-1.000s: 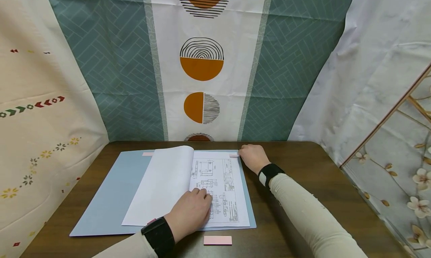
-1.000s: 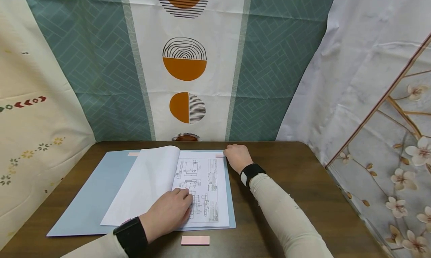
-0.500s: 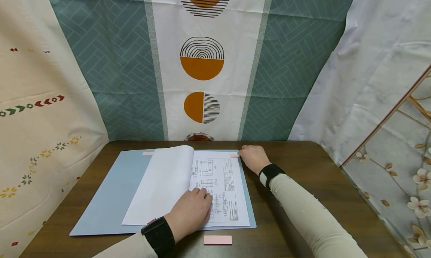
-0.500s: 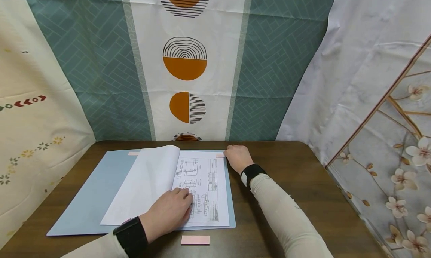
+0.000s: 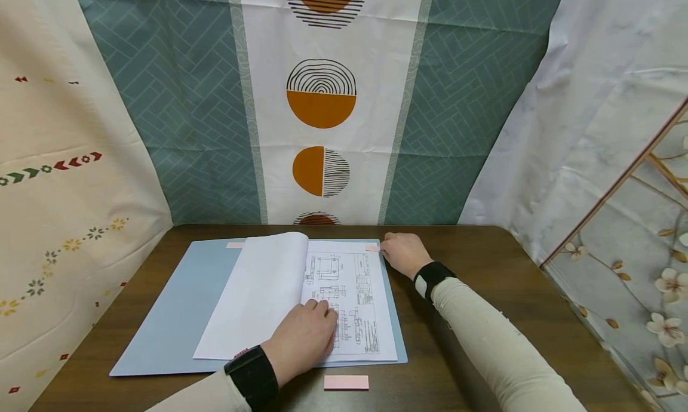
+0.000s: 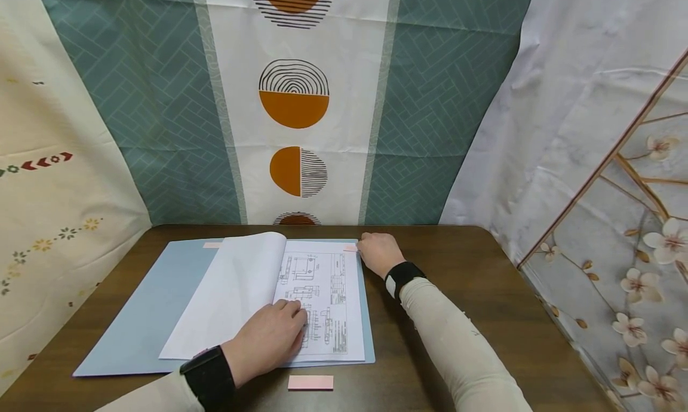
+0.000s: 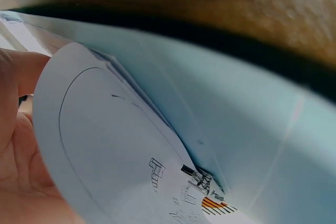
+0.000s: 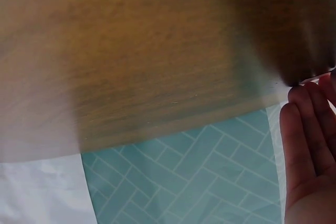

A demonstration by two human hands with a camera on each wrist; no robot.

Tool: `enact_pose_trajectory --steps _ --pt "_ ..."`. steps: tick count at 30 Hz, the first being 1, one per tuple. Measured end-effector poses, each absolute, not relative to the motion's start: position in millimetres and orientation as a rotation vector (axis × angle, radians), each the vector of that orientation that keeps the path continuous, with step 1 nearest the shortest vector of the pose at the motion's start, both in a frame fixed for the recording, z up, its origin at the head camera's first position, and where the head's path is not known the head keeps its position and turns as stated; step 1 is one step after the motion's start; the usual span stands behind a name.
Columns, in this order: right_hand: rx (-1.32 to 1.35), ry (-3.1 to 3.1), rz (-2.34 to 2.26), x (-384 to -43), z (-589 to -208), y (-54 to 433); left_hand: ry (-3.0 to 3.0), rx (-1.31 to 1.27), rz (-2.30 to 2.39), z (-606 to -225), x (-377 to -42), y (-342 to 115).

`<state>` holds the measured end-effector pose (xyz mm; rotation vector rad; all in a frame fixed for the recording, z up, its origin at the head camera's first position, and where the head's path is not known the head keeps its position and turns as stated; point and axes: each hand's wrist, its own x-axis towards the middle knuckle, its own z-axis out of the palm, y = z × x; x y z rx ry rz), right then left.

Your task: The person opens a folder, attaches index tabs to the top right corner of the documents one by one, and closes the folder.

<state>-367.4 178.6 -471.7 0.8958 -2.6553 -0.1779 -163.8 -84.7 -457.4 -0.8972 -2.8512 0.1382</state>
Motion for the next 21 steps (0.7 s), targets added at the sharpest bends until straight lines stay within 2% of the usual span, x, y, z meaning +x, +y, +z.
enact_pose_trajectory --steps 12,21 --pt "0.938 -2.639 -0.141 -365 -470 183 -2.853 -0.929 0.14 -453 -165 -84" --pt "0.978 -2.584 -0.146 -365 -474 185 -2.979 -0.988 0.137 -429 -182 -83"
